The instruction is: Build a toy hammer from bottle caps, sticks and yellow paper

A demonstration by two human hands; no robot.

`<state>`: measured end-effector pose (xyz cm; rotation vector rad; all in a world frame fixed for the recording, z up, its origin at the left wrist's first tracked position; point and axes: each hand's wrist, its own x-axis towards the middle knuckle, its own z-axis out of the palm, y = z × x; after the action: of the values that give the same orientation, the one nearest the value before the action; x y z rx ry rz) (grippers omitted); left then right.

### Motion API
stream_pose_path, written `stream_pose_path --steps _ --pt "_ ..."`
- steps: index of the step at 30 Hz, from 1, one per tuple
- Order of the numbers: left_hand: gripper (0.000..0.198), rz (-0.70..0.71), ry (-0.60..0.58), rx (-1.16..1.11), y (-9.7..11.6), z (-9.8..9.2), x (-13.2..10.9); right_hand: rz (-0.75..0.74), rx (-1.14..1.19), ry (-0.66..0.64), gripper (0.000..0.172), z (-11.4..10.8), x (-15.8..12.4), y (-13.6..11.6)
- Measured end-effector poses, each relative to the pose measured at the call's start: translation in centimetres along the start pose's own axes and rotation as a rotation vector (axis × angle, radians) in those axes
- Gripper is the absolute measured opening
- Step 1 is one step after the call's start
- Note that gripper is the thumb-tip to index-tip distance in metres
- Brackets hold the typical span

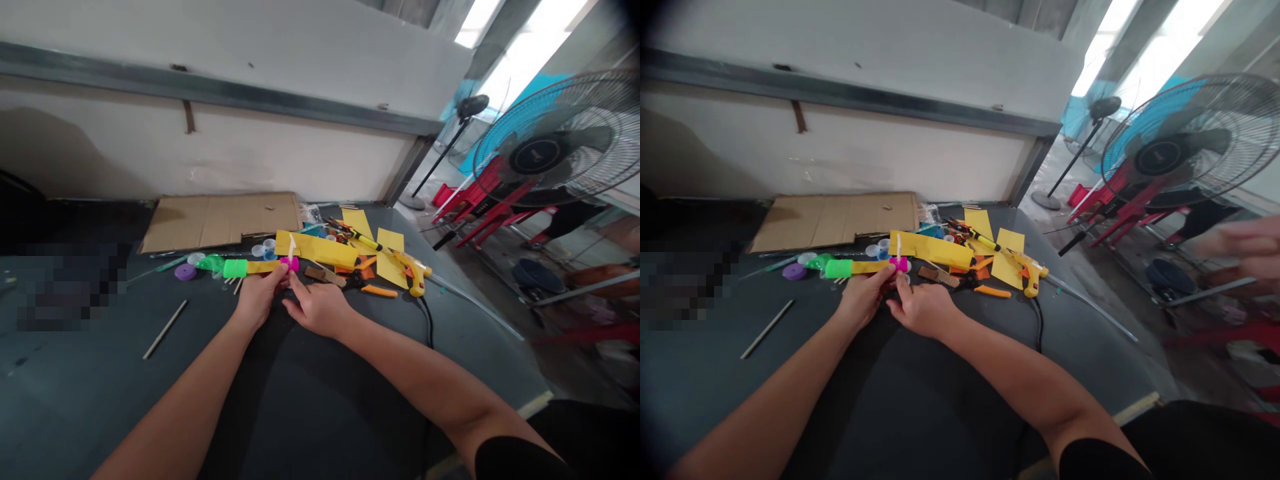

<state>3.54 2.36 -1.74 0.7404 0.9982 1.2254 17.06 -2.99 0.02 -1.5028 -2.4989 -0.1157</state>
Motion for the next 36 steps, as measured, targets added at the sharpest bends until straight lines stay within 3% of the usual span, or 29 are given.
stream_pose_path --steps 18,28,36 --pt "0.037 0.005 -0.013 0.018 0.16 0.09 -0.13 -0.009 0.004 -0.008 0.062 0.04 -0.13 0.08" --pt "0.039 0.02 -0.03 0.016 -0.13 -0.16 0.13 0.0 0.047 0.066 0.054 -0.34 -0.13 0.15" --pt "0.037 -0.006 -0.011 0.0 0.07 -0.11 0.11 0.04 0.013 -0.04 0.062 -0.56 -0.12 -0.36"
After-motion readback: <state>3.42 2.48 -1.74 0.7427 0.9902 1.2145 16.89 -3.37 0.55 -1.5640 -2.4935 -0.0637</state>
